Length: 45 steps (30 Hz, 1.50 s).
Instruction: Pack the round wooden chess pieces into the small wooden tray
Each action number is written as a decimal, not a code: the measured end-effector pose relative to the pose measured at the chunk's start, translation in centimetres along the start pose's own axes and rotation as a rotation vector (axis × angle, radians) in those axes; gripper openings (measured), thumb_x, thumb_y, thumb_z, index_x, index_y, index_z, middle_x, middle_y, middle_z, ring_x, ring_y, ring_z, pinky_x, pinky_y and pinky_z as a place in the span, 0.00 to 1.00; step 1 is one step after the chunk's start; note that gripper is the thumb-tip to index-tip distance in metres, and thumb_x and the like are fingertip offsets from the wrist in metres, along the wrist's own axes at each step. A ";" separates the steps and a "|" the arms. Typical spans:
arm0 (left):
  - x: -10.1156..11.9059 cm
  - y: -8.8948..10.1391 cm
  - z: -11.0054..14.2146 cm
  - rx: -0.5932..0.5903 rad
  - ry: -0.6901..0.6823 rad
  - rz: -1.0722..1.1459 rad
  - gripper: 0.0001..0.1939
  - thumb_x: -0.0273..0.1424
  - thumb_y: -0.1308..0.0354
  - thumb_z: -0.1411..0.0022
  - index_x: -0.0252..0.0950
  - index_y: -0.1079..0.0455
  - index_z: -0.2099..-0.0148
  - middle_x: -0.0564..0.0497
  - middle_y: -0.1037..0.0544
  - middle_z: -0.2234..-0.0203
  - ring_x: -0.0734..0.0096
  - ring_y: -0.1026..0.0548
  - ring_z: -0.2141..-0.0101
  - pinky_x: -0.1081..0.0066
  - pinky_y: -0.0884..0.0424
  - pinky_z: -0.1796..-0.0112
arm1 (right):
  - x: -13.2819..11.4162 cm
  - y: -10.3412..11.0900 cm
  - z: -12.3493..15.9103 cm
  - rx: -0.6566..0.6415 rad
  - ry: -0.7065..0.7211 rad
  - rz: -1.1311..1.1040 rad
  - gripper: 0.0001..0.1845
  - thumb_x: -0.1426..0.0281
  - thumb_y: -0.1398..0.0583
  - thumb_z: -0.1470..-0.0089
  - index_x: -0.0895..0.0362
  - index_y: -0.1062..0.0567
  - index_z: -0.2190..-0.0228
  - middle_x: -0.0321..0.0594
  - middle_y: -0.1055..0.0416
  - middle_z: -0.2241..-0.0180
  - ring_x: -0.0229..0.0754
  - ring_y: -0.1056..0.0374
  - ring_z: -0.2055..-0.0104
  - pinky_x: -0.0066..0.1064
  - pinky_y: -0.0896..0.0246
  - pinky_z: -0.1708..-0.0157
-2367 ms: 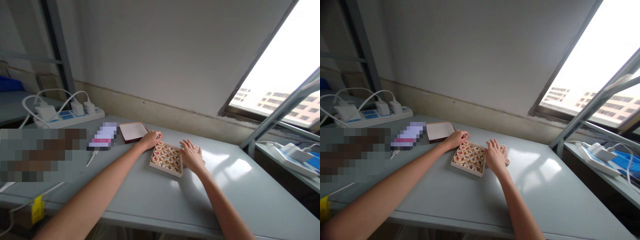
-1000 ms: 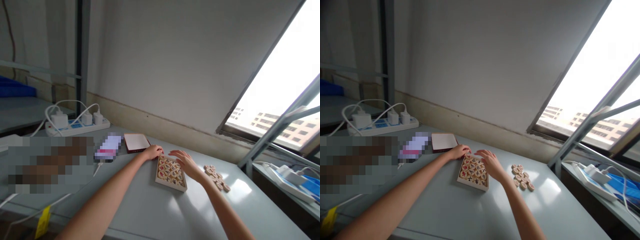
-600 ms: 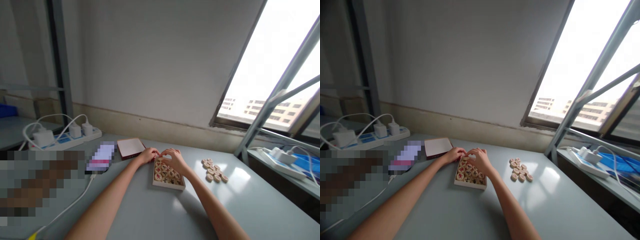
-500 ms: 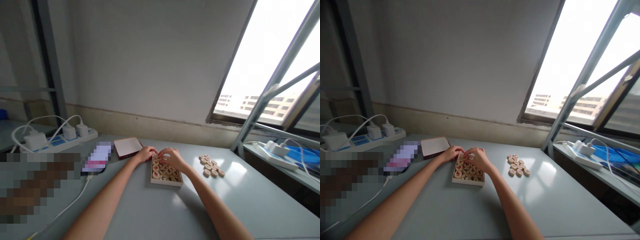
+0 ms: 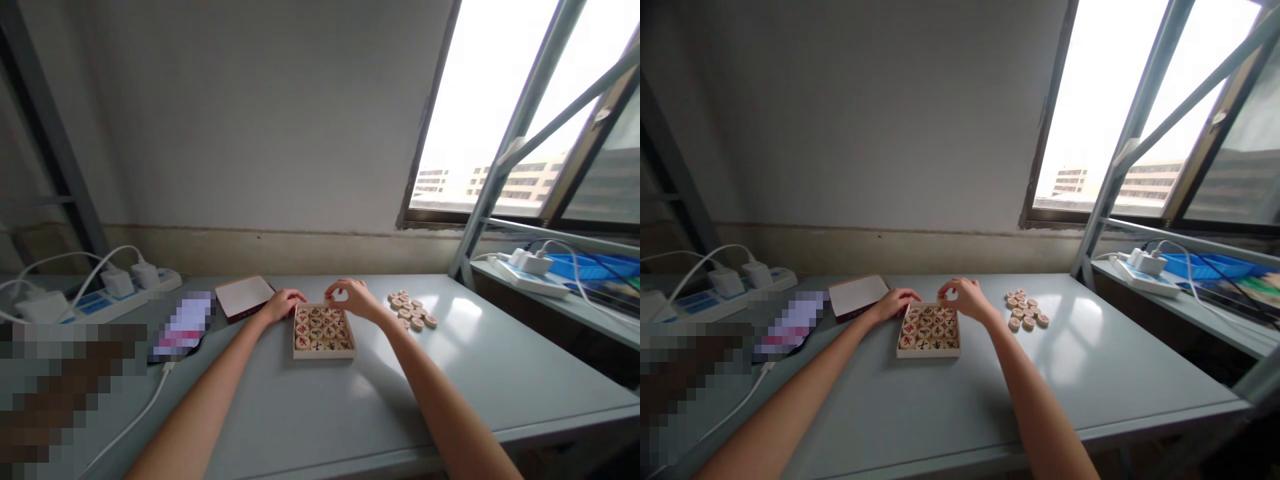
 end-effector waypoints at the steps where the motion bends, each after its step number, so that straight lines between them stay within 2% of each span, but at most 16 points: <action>1: -0.1 0.0 0.0 -0.004 0.008 0.007 0.17 0.29 0.57 0.50 0.30 0.30 0.63 0.56 0.38 0.85 0.77 0.40 0.83 0.77 0.43 0.79 | 1.8 0.5 0.4 -0.005 -0.077 0.063 0.09 0.64 0.42 0.52 0.50 0.27 0.66 0.33 0.30 0.63 0.39 0.37 0.61 0.34 0.52 0.59; 5: -0.5 -0.1 -0.1 -0.004 0.029 0.030 0.17 0.29 0.57 0.50 0.30 0.30 0.63 0.56 0.38 0.85 0.78 0.41 0.83 0.77 0.45 0.80 | 8.4 2.7 2.9 -0.023 -0.344 0.261 0.08 0.71 0.42 0.54 0.57 0.26 0.69 0.45 0.30 0.63 0.52 0.40 0.56 0.44 0.52 0.59; 8: -0.6 -0.2 -0.2 -0.003 0.025 0.043 0.17 0.29 0.57 0.50 0.30 0.30 0.63 0.56 0.38 0.85 0.78 0.41 0.83 0.77 0.46 0.81 | 10.1 3.8 3.7 0.013 -0.428 0.306 0.12 0.76 0.43 0.54 0.59 0.27 0.64 0.51 0.32 0.60 0.56 0.43 0.53 0.48 0.53 0.58; 9: -0.5 -0.1 -0.2 -0.002 0.021 0.046 0.17 0.28 0.57 0.50 0.29 0.30 0.63 0.56 0.38 0.85 0.78 0.41 0.83 0.77 0.46 0.81 | 9.6 4.0 3.5 0.036 -0.409 0.298 0.14 0.75 0.43 0.54 0.58 0.28 0.62 0.49 0.33 0.58 0.54 0.43 0.53 0.48 0.53 0.57; 11: -0.4 -0.1 -0.2 0.002 0.008 0.043 0.17 0.28 0.57 0.51 0.28 0.30 0.63 0.55 0.38 0.85 0.78 0.41 0.84 0.77 0.46 0.81 | 6.7 3.4 2.3 0.063 -0.278 0.202 0.16 0.74 0.42 0.53 0.54 0.29 0.60 0.43 0.33 0.57 0.49 0.42 0.54 0.43 0.51 0.56; 13: -0.2 0.0 -0.2 0.006 -0.013 0.034 0.17 0.28 0.56 0.51 0.28 0.30 0.63 0.55 0.37 0.85 0.78 0.41 0.83 0.76 0.46 0.81 | 1.8 1.7 1.0 0.028 -0.041 0.019 0.16 0.73 0.41 0.53 0.52 0.29 0.59 0.40 0.33 0.59 0.44 0.39 0.57 0.38 0.47 0.57; 16: 0.0 0.0 -0.1 0.013 -0.032 0.013 0.17 0.28 0.56 0.51 0.28 0.30 0.63 0.55 0.36 0.85 0.77 0.41 0.83 0.76 0.45 0.80 | -5.7 -1.6 0.9 -0.126 0.300 -0.185 0.18 0.74 0.40 0.54 0.49 0.29 0.59 0.37 0.34 0.57 0.42 0.39 0.55 0.34 0.46 0.56; 18: 0.0 0.1 -0.1 0.017 -0.035 0.003 0.17 0.28 0.56 0.51 0.28 0.30 0.63 0.55 0.35 0.84 0.77 0.40 0.83 0.76 0.44 0.79 | -7.9 -2.8 1.2 -0.148 0.355 -0.211 0.20 0.77 0.42 0.55 0.47 0.29 0.60 0.35 0.34 0.56 0.41 0.40 0.54 0.34 0.48 0.54; 20: 0.0 0.1 -0.1 0.021 -0.040 -0.004 0.17 0.27 0.56 0.51 0.28 0.30 0.63 0.55 0.35 0.84 0.77 0.40 0.83 0.76 0.44 0.79 | -8.3 -3.3 1.3 -0.121 0.328 -0.214 0.22 0.80 0.44 0.55 0.48 0.29 0.60 0.36 0.34 0.56 0.41 0.39 0.54 0.34 0.47 0.54; 25: 0.1 0.2 -0.1 0.026 -0.056 -0.008 0.16 0.27 0.55 0.52 0.28 0.30 0.64 0.55 0.36 0.84 0.78 0.41 0.83 0.76 0.45 0.79 | -7.6 -3.1 1.2 -0.062 0.282 -0.241 0.15 0.77 0.43 0.52 0.55 0.28 0.61 0.41 0.34 0.61 0.39 0.36 0.60 0.30 0.42 0.60; 30: -0.2 0.1 -0.2 0.023 -0.034 0.010 0.17 0.28 0.56 0.51 0.28 0.30 0.63 0.56 0.38 0.85 0.77 0.41 0.83 0.76 0.45 0.80 | -6.1 -1.8 0.5 -0.016 0.251 -0.262 0.12 0.73 0.39 0.55 0.56 0.28 0.64 0.38 0.32 0.65 0.37 0.35 0.64 0.28 0.42 0.63; 34: -0.3 -0.1 -0.2 0.007 -0.005 0.047 0.17 0.27 0.56 0.51 0.27 0.30 0.64 0.56 0.39 0.86 0.78 0.42 0.84 0.77 0.46 0.81 | -0.4 -0.4 0.5 -0.077 0.044 -0.079 0.09 0.75 0.39 0.57 0.56 0.28 0.68 0.36 0.31 0.69 0.36 0.36 0.67 0.27 0.43 0.65; 37: -0.4 -0.1 -0.2 0.005 0.015 0.063 0.16 0.27 0.57 0.51 0.28 0.30 0.64 0.57 0.40 0.86 0.78 0.42 0.85 0.77 0.46 0.81 | 5.1 1.2 2.0 -0.117 -0.132 0.038 0.08 0.77 0.40 0.58 0.58 0.27 0.71 0.37 0.31 0.75 0.38 0.36 0.72 0.28 0.43 0.70; 40: -0.4 -0.1 -0.2 0.008 0.016 0.062 0.16 0.27 0.56 0.51 0.28 0.30 0.64 0.57 0.40 0.86 0.78 0.43 0.85 0.77 0.47 0.81 | 9.2 2.7 3.7 -0.117 -0.271 0.163 0.11 0.81 0.40 0.62 0.59 0.27 0.72 0.41 0.32 0.72 0.40 0.36 0.69 0.28 0.43 0.69; 43: -0.5 -0.1 -0.2 0.007 0.010 0.058 0.16 0.27 0.56 0.51 0.28 0.30 0.64 0.57 0.40 0.87 0.78 0.43 0.85 0.76 0.47 0.81 | 8.9 3.4 3.8 -0.079 -0.273 0.195 0.13 0.83 0.42 0.60 0.59 0.27 0.70 0.44 0.34 0.66 0.40 0.37 0.68 0.29 0.44 0.68; 45: -0.4 -0.1 -0.2 0.008 0.007 0.053 0.17 0.27 0.56 0.51 0.28 0.30 0.64 0.56 0.39 0.87 0.78 0.43 0.85 0.76 0.47 0.81 | 6.0 2.5 2.9 -0.098 -0.177 0.125 0.14 0.81 0.42 0.59 0.57 0.28 0.67 0.42 0.34 0.65 0.38 0.37 0.67 0.27 0.43 0.68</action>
Point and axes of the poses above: each hand's wrist, its own z-axis away from the middle knuckle, its own y-axis out of the back of the hand, x = y × z, the point moved 10 cm from there along -z, towards the middle knuckle
